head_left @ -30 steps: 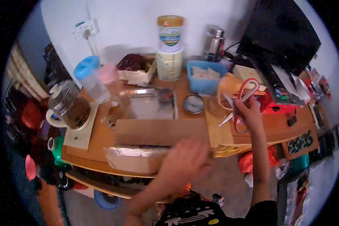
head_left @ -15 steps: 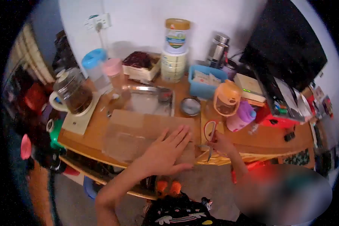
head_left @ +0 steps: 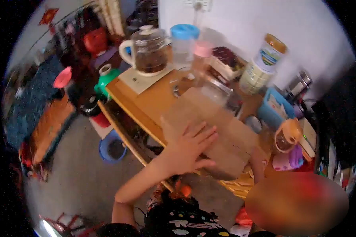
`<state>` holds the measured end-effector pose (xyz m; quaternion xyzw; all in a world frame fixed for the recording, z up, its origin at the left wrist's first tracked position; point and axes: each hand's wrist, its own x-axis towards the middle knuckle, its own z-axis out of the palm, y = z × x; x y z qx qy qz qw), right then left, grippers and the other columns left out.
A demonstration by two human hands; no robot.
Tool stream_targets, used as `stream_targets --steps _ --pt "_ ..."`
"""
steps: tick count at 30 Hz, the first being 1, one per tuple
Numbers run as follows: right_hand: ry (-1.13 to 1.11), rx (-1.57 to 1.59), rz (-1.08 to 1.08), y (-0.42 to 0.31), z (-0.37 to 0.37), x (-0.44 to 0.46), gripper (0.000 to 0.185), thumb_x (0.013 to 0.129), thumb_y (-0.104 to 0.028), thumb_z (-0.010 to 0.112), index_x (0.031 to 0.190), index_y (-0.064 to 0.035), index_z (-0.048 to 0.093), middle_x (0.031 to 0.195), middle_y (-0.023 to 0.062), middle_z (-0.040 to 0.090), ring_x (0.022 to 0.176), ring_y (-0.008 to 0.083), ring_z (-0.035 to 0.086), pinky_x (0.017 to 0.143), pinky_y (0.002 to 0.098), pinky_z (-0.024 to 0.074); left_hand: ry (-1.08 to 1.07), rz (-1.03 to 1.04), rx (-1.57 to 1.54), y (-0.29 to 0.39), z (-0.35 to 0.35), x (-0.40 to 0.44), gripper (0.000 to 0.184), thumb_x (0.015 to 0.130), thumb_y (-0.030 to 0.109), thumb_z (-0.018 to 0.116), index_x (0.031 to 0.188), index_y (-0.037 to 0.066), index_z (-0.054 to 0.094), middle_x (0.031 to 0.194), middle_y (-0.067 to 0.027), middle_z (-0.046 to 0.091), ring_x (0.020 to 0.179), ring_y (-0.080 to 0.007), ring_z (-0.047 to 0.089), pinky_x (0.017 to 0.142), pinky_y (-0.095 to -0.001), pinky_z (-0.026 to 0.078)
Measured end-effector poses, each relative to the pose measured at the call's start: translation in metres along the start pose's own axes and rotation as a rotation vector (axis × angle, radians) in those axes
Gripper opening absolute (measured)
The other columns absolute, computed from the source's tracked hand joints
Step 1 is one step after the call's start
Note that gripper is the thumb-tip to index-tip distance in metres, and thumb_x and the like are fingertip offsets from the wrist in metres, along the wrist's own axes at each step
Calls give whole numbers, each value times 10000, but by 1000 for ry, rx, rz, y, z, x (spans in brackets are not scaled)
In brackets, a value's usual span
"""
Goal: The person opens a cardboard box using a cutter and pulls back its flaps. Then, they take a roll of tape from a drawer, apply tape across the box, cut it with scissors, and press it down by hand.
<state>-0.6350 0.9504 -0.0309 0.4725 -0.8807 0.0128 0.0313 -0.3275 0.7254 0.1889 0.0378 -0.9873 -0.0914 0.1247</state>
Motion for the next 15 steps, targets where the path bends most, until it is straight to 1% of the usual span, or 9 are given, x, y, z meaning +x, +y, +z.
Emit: stream_targets --steps 1,3,4,6,10,13,15 --pt "13 58 32 -8 -10 -4 378 707 -174 512 1037 -8 432 977 164 484 870 265 477 745 314 379 11 -54 -2 -8 0 -1 651 711 498 415 1177 57 305 1250 -88 262 1155 -251 234 926 -447 167" --pt "37 140 86 -16 -21 -12 379 720 -181 490 1051 -9 419 1002 159 465 894 258 458 762 313 365 184 -118 -41 -23 6 -5 627 703 504 417 1153 73 350 1228 -83 301 1134 -262 265 904 -445 203" --pt "48 169 104 -17 -25 -17 380 727 -185 478 1058 -10 413 1014 157 456 906 254 449 771 313 357 198 -181 -33 -23 8 -7 627 703 504 417 1153 73 350 1228 -83 301 1134 -262 265 904 -445 203" --pt "67 203 138 -16 -28 -25 382 740 -193 456 1072 -12 400 1038 152 436 930 247 430 788 313 342 242 -148 22 -24 12 -2 607 694 522 412 1115 85 401 1191 -80 352 1103 -268 303 865 -478 225" --pt "149 253 200 -26 -48 -33 387 767 -209 411 1100 -15 375 1088 142 398 978 232 392 822 312 313 296 -223 15 -24 16 1 590 683 540 405 1061 91 454 1150 -83 397 1072 -260 337 829 -514 231" --pt "308 294 234 -40 -78 -36 392 787 -221 377 1122 -17 356 1124 135 369 1014 221 363 848 312 290 314 -175 0 -22 22 3 593 673 556 395 1031 91 480 1138 -85 408 1068 -250 342 810 -534 232" --pt "457 303 240 -51 -112 -39 395 801 -228 355 1136 -19 343 1149 130 349 1038 214 344 865 312 276 349 -36 -33 -27 26 -1 519 702 496 409 1028 99 481 1144 -76 406 1077 -250 336 819 -505 253"
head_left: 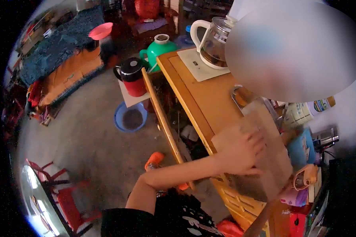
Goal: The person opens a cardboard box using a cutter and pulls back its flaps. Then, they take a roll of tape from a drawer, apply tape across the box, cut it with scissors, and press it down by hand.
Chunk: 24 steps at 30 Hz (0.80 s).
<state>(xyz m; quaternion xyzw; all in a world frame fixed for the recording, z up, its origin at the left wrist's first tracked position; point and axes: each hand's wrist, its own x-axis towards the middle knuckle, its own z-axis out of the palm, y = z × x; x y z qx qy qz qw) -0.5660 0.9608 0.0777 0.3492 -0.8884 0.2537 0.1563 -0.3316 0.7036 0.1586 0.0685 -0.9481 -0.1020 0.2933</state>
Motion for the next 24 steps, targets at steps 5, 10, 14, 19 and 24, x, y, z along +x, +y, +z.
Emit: stream_targets --steps 5,10,14,19,24 --pt "294 -38 -89 -76 -87 -1 405 834 -248 299 1171 -23 311 1210 118 301 1098 195 297 908 311 238 314 515 -479 -10 30 -82 165 685 173 465 793 63 525 888 -90 513 884 -232 463 792 -378 338" --pt "-395 -161 128 -246 -52 0 379 819 -210 345 1146 -20 349 1223 107 294 1137 227 255 944 309 168 -784 335 -544 -84 0 -147 196 664 201 498 812 79 536 774 -68 538 784 -231 497 723 -362 378" --pt "-329 -529 246 -296 -21 11 493 785 -306 420 1135 28 325 1162 188 349 1076 324 324 907 362 246 -516 116 -411 -165 -30 -173 200 682 235 517 802 75 533 768 -94 524 751 -261 492 678 -365 398" --pt "-147 -426 188 -300 -5 -3 491 783 -320 419 1125 23 338 1154 193 354 1060 336 338 894 374 259 -304 -27 -186 -236 -43 -180 292 693 263 527 898 55 516 867 -105 507 856 -260 465 798 -398 325" --pt "-43 -355 18 -295 -7 6 498 772 -352 419 1108 11 361 1145 198 354 1045 346 345 881 369 279 -261 -23 -78 -272 -25 -192 350 692 282 529 952 52 493 905 -109 482 936 -255 422 887 -424 228"
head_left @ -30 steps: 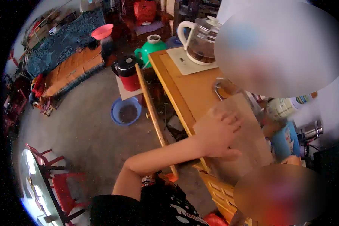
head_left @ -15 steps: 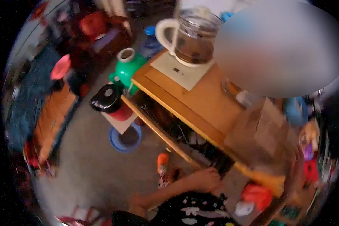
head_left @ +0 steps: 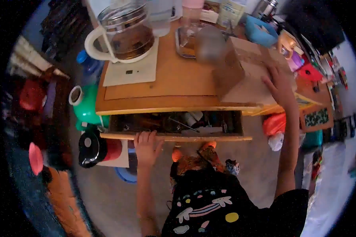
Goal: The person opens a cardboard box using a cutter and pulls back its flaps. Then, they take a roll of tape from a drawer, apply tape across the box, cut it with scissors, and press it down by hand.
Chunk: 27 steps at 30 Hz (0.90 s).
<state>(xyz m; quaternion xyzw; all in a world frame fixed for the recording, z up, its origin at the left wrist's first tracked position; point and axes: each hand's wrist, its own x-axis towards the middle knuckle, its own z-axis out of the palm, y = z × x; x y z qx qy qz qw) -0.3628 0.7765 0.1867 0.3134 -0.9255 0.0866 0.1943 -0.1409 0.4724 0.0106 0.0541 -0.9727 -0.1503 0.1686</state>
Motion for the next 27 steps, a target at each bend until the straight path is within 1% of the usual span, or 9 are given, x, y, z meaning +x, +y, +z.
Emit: stream_targets --steps 2,6,7,10,11,14,20,25,27 --pt "-180 -57 115 -4 -6 3 512 761 -377 420 1098 5 371 1114 202 375 1022 349 360 875 367 286 -33 -34 49 -1 3 -2 360 680 286 537 946 49 494 912 -98 481 922 -250 425 883 -416 240" --pt "-14 -122 14 18 21 6 517 751 -414 405 1094 -28 402 1114 168 367 1026 304 345 894 384 247 69 51 85 -2 5 -1 371 676 275 547 963 48 487 914 -109 483 936 -262 414 890 -412 242" --pt "-305 -237 101 4 -3 15 549 738 -454 407 1089 -31 417 1107 181 371 1041 304 327 896 397 239 127 102 46 -12 19 -5 379 671 267 557 975 52 484 924 -115 485 949 -272 407 889 -432 238" --pt "-31 -71 29 17 13 15 570 694 -518 430 945 -15 519 894 183 457 883 303 419 794 389 327 158 204 133 -35 37 -6 393 698 287 520 999 41 465 979 -140 458 967 -295 392 870 -448 242" --pt "83 -62 1 20 16 13 551 694 -512 435 901 -14 543 830 180 468 843 303 431 769 389 342 -55 29 114 -11 16 4 386 735 305 473 1002 27 457 955 -149 461 957 -295 396 863 -446 244" --pt "35 -24 94 20 15 10 545 704 -502 429 932 -17 527 868 178 454 868 304 419 786 382 337 34 118 115 -18 29 8 358 786 295 411 982 -1 449 943 -150 452 925 -294 402 891 -439 221" --pt "267 35 25 15 26 4 541 720 -489 416 986 -24 487 952 175 409 926 297 387 784 380 345 43 75 125 -18 34 7 357 777 289 420 987 1 441 938 -150 443 932 -298 399 901 -436 210" --pt "-83 82 197 9 5 6 504 724 -455 439 973 -20 491 1003 166 418 960 294 383 776 369 359 -18 54 19 -4 17 11 364 754 281 441 983 -2 442 932 -161 438 922 -304 395 899 -432 210" --pt "5 119 133 10 18 7 505 722 -450 443 980 -17 488 1013 160 420 966 292 382 789 365 352 11 78 110 -12 20 12 362 737 269 459 977 -3 446 930 -164 434 912 -310 393 898 -428 208"
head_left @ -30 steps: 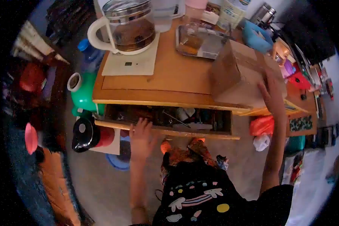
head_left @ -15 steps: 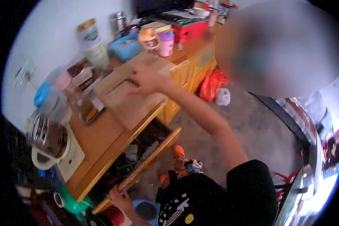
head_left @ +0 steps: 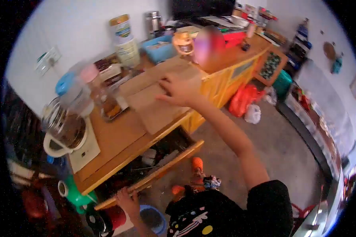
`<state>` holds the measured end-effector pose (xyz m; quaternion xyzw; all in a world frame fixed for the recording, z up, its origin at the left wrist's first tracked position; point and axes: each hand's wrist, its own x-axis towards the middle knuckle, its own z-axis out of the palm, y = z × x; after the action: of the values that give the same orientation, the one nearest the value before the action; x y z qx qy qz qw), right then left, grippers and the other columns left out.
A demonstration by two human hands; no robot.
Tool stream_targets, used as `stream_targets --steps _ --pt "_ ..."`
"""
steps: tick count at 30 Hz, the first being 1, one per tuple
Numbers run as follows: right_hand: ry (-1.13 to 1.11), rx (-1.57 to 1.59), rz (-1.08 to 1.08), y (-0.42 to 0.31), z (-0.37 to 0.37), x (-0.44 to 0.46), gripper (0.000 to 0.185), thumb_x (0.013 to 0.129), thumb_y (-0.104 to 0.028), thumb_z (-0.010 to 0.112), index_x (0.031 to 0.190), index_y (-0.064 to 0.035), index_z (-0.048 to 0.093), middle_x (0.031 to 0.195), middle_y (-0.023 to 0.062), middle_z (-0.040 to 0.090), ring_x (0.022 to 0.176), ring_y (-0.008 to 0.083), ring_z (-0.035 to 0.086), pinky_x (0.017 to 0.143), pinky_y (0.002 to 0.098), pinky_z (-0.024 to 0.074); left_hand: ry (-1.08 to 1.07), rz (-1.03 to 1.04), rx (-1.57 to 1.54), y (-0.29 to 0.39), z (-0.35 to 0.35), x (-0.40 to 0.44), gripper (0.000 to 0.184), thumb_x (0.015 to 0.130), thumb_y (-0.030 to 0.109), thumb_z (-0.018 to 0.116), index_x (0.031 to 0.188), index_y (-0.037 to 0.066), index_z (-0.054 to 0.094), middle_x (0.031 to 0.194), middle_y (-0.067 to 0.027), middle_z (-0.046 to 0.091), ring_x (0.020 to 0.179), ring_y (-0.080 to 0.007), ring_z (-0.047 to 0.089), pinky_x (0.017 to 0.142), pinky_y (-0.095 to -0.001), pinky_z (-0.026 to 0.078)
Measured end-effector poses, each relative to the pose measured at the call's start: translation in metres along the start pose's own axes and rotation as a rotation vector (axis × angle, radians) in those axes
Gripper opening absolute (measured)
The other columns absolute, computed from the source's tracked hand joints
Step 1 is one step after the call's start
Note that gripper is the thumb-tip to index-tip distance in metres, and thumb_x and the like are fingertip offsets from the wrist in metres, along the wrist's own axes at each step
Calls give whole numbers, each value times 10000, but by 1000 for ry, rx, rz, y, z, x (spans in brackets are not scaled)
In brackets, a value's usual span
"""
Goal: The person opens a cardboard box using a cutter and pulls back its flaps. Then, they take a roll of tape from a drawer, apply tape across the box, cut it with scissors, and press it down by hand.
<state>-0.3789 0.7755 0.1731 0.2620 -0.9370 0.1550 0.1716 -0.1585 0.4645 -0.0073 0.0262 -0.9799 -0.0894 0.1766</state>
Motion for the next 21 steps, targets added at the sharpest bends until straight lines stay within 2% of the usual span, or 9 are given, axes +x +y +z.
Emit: stream_targets --steps 1,4,7,11,16,19,20,21 --pt "90 19 -24 1 3 0 507 721 -445 448 987 -15 486 1024 153 422 973 291 381 802 361 345 9 -35 19 -3 -1 -1 362 737 269 459 977 -3 446 930 -164 434 912 -310 393 898 -428 208" --pt "75 -78 -64 3 3 2 510 727 -426 450 1016 -6 470 1045 149 417 987 283 377 831 349 325 72 34 33 -6 2 -3 347 712 243 501 960 6 449 925 -162 432 927 -304 385 902 -423 204" --pt "65 -73 -101 -2 -3 4 520 736 -410 446 1044 9 449 1059 158 408 998 287 371 851 345 307 -13 -65 -6 4 -11 1 347 709 239 507 958 5 446 932 -162 432 937 -299 383 903 -422 203" --pt "30 -7 -118 0 -2 8 533 737 -411 445 1053 18 439 1063 170 397 1007 296 359 852 346 306 13 -78 -9 4 -18 0 351 698 233 520 953 4 448 926 -161 430 936 -297 386 908 -422 201" --pt "-108 -87 -22 -13 -12 13 572 731 -453 429 1044 25 447 1086 181 372 1009 319 341 860 370 293 -17 -53 -22 4 -22 0 346 688 231 530 939 7 452 905 -159 428 927 -305 388 916 -423 197" --pt "-152 -198 23 -25 -16 18 588 728 -468 420 1038 31 450 1074 185 383 997 332 347 860 396 287 -116 -186 -60 13 -31 5 342 689 229 528 938 7 453 901 -154 437 930 -302 391 915 -425 199" --pt "-148 -193 8 -27 -15 20 588 728 -468 420 1038 31 450 1074 185 383 997 332 347 860 396 287 -108 -198 -54 9 -25 2 342 689 229 528 938 7 453 901 -154 437 930 -302 391 915 -425 199" --pt "-142 -197 17 -27 -13 21 575 730 -470 414 1036 15 459 1069 183 390 977 340 359 854 405 288 -11 -111 0 6 -17 0 341 691 231 526 937 7 454 900 -152 441 929 -299 394 915 -424 198"
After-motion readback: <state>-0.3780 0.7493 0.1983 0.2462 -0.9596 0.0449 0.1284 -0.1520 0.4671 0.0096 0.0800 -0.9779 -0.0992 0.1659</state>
